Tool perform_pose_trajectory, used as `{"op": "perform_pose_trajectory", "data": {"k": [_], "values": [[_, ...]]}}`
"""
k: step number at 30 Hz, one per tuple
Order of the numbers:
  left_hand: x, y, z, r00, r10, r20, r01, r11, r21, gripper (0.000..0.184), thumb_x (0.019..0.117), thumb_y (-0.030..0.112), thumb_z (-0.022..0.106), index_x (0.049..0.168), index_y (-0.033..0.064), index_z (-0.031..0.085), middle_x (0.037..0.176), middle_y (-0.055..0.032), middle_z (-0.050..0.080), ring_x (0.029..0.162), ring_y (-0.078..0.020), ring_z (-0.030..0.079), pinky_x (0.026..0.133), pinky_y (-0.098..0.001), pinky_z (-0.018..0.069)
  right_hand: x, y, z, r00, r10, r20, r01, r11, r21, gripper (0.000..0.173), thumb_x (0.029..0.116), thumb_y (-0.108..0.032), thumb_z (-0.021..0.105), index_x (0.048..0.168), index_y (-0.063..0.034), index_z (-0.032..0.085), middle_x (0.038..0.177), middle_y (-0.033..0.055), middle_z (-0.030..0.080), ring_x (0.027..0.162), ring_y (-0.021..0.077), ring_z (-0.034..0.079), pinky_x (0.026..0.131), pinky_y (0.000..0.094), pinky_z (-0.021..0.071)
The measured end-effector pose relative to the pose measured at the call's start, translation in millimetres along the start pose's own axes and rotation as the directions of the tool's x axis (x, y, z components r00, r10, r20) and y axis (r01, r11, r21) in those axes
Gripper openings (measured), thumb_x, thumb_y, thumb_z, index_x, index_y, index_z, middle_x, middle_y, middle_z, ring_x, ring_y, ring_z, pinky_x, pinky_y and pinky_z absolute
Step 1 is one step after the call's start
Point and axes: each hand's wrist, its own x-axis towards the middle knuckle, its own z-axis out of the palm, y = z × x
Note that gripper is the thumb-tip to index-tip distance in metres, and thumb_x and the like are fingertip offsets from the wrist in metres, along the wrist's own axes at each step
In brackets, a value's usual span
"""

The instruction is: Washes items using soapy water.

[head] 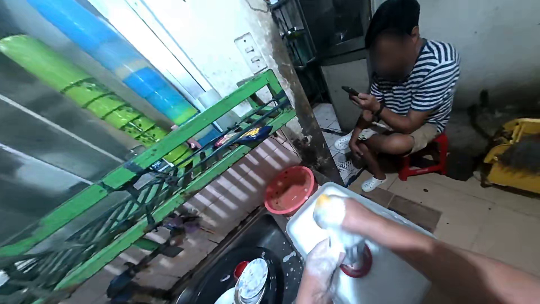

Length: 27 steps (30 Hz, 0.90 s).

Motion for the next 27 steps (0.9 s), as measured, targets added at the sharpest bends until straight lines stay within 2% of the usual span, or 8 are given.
{"op": "perform_pose_trajectory", "data": {"k": [2, 7, 12, 17, 19, 22, 24, 27], "values": [[-2, 2, 0, 0.99, -0.094, -0.103, 0.103, 0.992, 0.076, 0.023, 0.085, -0.012, 0.065, 0.106, -0.0051, 0.061, 0.089, -0.0086, 0.069, 0.083, -0.0137, 0.068, 0.077, -0.0313, 0.06, -15, -19, 11, 0.986, -0.123, 0.114, 0.148, 0.957, -0.249, 0.044, 0.0935, -0.03, 0.068, 0.131, -0.0093, 0.062, 0.121, 0.0162, 0.068, 0.116, 0.0339, 0.064, 0.099, 0.0575, 0.0483], [-3, 6, 2, 0.999, 0.0, -0.047, -0.009, 0.98, -0.198, 0.026, 0.0786, -0.01, 0.068, 0.104, -0.0046, 0.065, 0.09, -0.0111, 0.074, 0.084, -0.0167, 0.073, 0.078, -0.0336, 0.0623, 1, 9, -3, 0.993, -0.028, -0.116, 0.065, 0.944, 0.324, 0.041, 0.0926, -0.012, 0.074, 0.13, -0.0014, 0.061, 0.114, 0.0158, 0.068, 0.102, 0.0228, 0.066, 0.093, 0.0431, 0.054], [-5, 11, 8, 0.993, -0.094, -0.072, 0.102, 0.988, 0.113, 0.033, 0.0828, -0.014, 0.067, 0.113, -0.0054, 0.059, 0.095, -0.0087, 0.069, 0.088, -0.0125, 0.068, 0.08, -0.0299, 0.0595, -21, -21, 7, 0.991, -0.107, 0.075, 0.117, 0.982, -0.147, 0.042, 0.0897, -0.023, 0.073, 0.128, -0.0069, 0.065, 0.116, 0.017, 0.069, 0.111, 0.0334, 0.065, 0.096, 0.056, 0.0498], [5, 4, 20, 0.984, 0.092, -0.151, -0.118, 0.978, -0.174, 0.022, 0.0843, -0.009, 0.056, 0.106, -0.0073, 0.063, 0.09, -0.0107, 0.071, 0.084, -0.016, 0.07, 0.078, -0.0329, 0.061, 0, 3, -5, 0.974, 0.181, -0.137, -0.131, 0.94, 0.314, 0.035, 0.0967, -0.021, 0.071, 0.123, 0.001, 0.065, 0.113, 0.0199, 0.068, 0.106, 0.0304, 0.066, 0.096, 0.0513, 0.0515], [9, -1, 23, 0.953, 0.154, -0.26, -0.17, 0.985, -0.04, 0.021, 0.0867, -0.011, 0.056, 0.107, -0.0096, 0.062, 0.09, -0.0121, 0.07, 0.083, -0.0148, 0.07, 0.078, -0.0311, 0.0605, -9, 2, 9, 0.985, 0.106, -0.139, -0.085, 0.985, 0.151, 0.037, 0.0907, -0.015, 0.074, 0.124, -0.0018, 0.064, 0.11, 0.0201, 0.069, 0.103, 0.0332, 0.067, 0.091, 0.0545, 0.0536], [3, -6, 5, 0.951, 0.227, -0.208, -0.128, 0.906, 0.403, 0.038, 0.088, -0.007, 0.062, 0.124, -0.0162, 0.054, 0.109, -0.0181, 0.066, 0.101, -0.0113, 0.064, 0.093, -0.0257, 0.0537, -27, -4, 28, 0.996, -0.064, -0.054, 0.06, 0.995, -0.078, 0.054, 0.0879, -0.021, 0.073, 0.138, -0.0065, 0.06, 0.131, 0.0171, 0.065, 0.123, 0.032, 0.062, 0.105, 0.0532, 0.0485], [3, -6, 4, 0.951, 0.279, -0.134, -0.193, 0.874, 0.445, 0.029, 0.0896, -0.003, 0.064, 0.116, -0.0156, 0.062, 0.105, -0.0161, 0.07, 0.099, -0.0098, 0.067, 0.094, -0.0259, 0.0547, -20, 5, 20, 0.991, 0.073, -0.111, -0.053, 0.983, 0.174, 0.043, 0.0928, -0.015, 0.072, 0.133, -0.002, 0.062, 0.118, 0.0204, 0.068, 0.109, 0.0321, 0.066, 0.095, 0.0531, 0.0525], [0, -4, 12, 0.939, 0.339, -0.062, -0.303, 0.899, 0.317, 0.025, 0.0898, -0.004, 0.064, 0.112, -0.0139, 0.065, 0.103, -0.0106, 0.072, 0.099, -0.0067, 0.068, 0.093, -0.0249, 0.0561, -17, 21, 2, 0.979, 0.2, -0.029, -0.137, 0.766, 0.629, 0.025, 0.107, -0.023, 0.051, 0.122, -0.0068, 0.061, 0.092, 0.0055, 0.061, 0.077, 0.0112, 0.058, 0.068, 0.0307, 0.0507]]}}
